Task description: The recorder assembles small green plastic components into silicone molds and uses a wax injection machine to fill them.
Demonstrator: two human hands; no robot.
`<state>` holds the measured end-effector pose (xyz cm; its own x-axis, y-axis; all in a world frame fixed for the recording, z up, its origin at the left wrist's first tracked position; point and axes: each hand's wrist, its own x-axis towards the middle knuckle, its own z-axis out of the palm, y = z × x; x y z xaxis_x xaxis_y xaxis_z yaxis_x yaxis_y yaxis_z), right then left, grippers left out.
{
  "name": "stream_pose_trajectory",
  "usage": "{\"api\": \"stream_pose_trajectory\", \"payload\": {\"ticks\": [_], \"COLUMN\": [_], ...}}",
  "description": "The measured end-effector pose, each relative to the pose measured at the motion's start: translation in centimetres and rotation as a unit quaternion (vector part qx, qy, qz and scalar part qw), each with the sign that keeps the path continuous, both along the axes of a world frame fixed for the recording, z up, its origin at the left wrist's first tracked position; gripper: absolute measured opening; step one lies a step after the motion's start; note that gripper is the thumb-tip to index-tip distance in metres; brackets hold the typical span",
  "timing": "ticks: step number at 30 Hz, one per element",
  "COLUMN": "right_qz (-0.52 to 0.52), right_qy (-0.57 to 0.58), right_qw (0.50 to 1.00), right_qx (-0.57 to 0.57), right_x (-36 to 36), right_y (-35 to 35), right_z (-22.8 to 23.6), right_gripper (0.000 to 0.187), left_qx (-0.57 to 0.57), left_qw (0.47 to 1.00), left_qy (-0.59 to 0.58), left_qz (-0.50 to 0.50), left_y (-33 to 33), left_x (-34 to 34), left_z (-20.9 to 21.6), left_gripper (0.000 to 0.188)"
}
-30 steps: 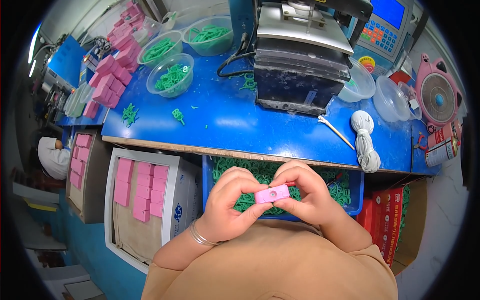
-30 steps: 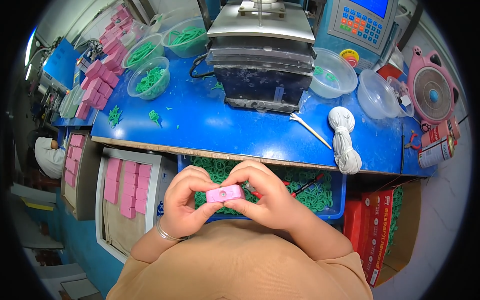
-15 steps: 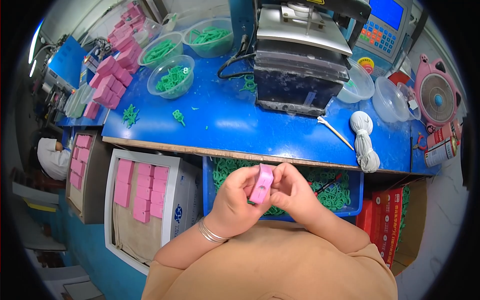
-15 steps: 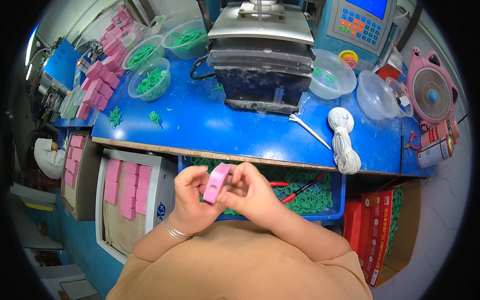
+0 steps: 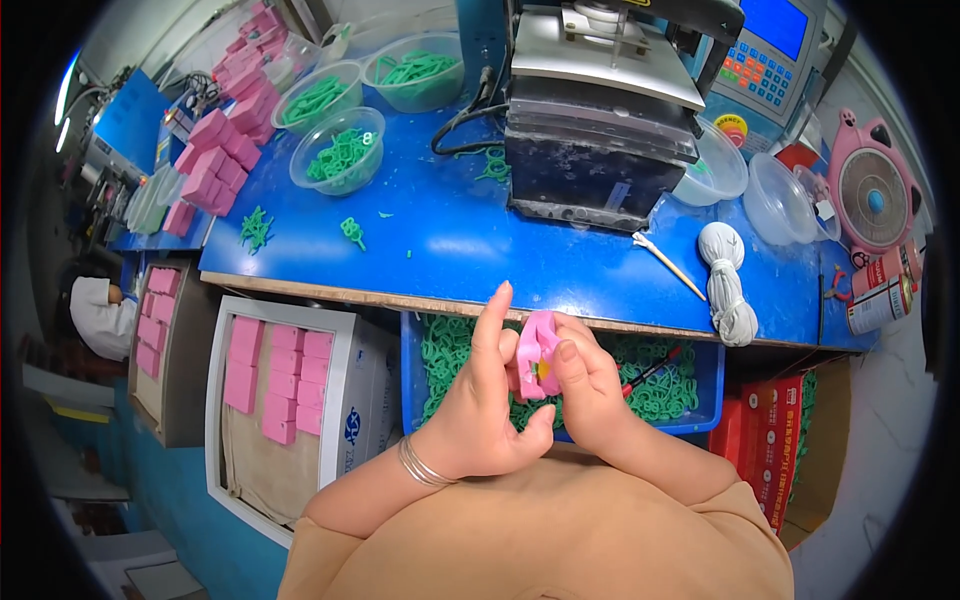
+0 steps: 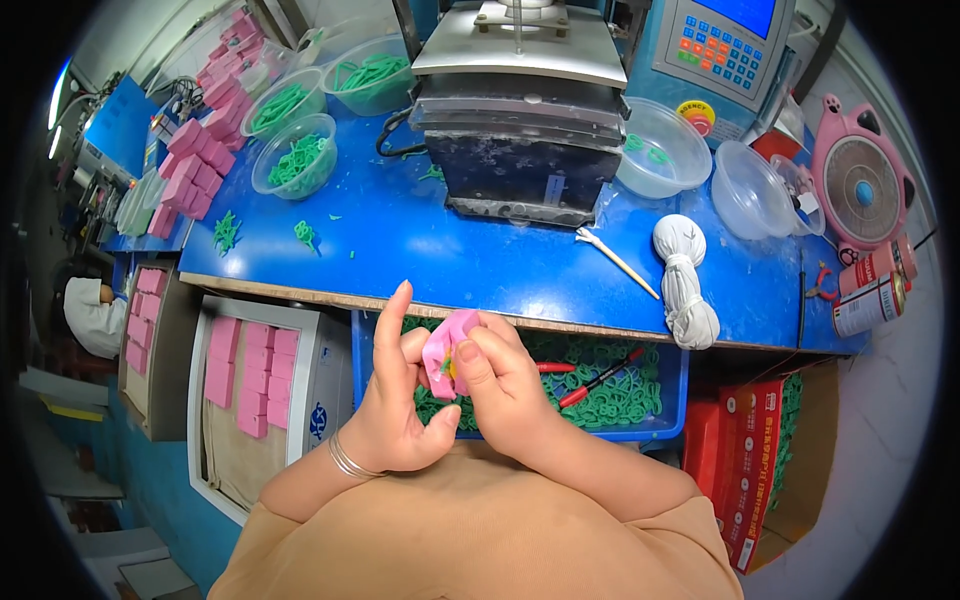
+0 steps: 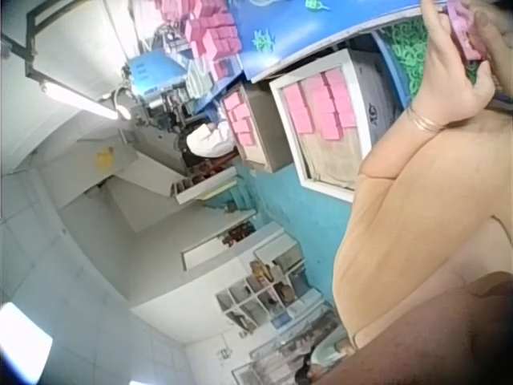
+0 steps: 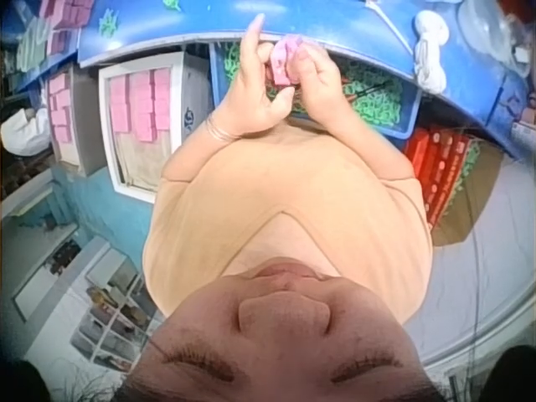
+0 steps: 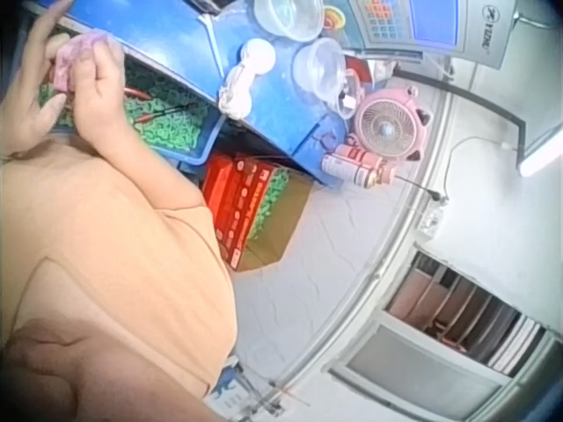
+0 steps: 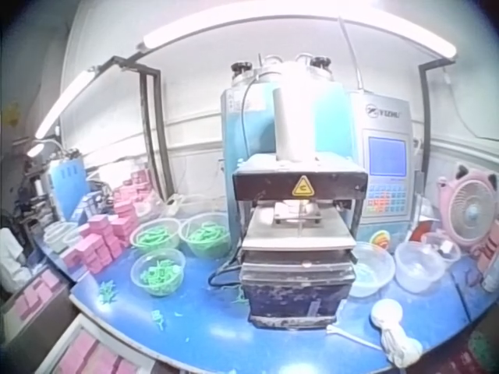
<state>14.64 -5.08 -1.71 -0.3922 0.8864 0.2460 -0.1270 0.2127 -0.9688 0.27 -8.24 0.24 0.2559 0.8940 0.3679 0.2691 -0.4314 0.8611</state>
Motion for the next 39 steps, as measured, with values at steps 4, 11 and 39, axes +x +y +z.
{"api": "stream_pose_trajectory", "payload": {"ticks": [4,11,39], "right_qz": [-0.011,-0.031,0.090], "right_qy": [-0.016,-0.028,0.339], "right_qw": [0.999,0.997,0.861], "right_qx": [0.037,0.072,-0.368], "right_x": [0.1,0.3,1.2], "right_y": [-0.4,-0.6,0.3], "right_z": [-0.4,-0.5,-0.3], "right_gripper": [0.029,0.026,0.044], "left_qx": [-0.035,-0.132,-0.053], "left_qw": [0.998,0.990,0.990], "left_qy": [-0.042,-0.036,-0.128], "left_qz": [0.025,0.039,-0.004], "left_y": [0.2,0.1,0.1], "left_x": [0.2,-0.1,-1.8], "left_z": [0.3,1.5,-1.9], "left_gripper": [0.088,0.078,0.058]}}
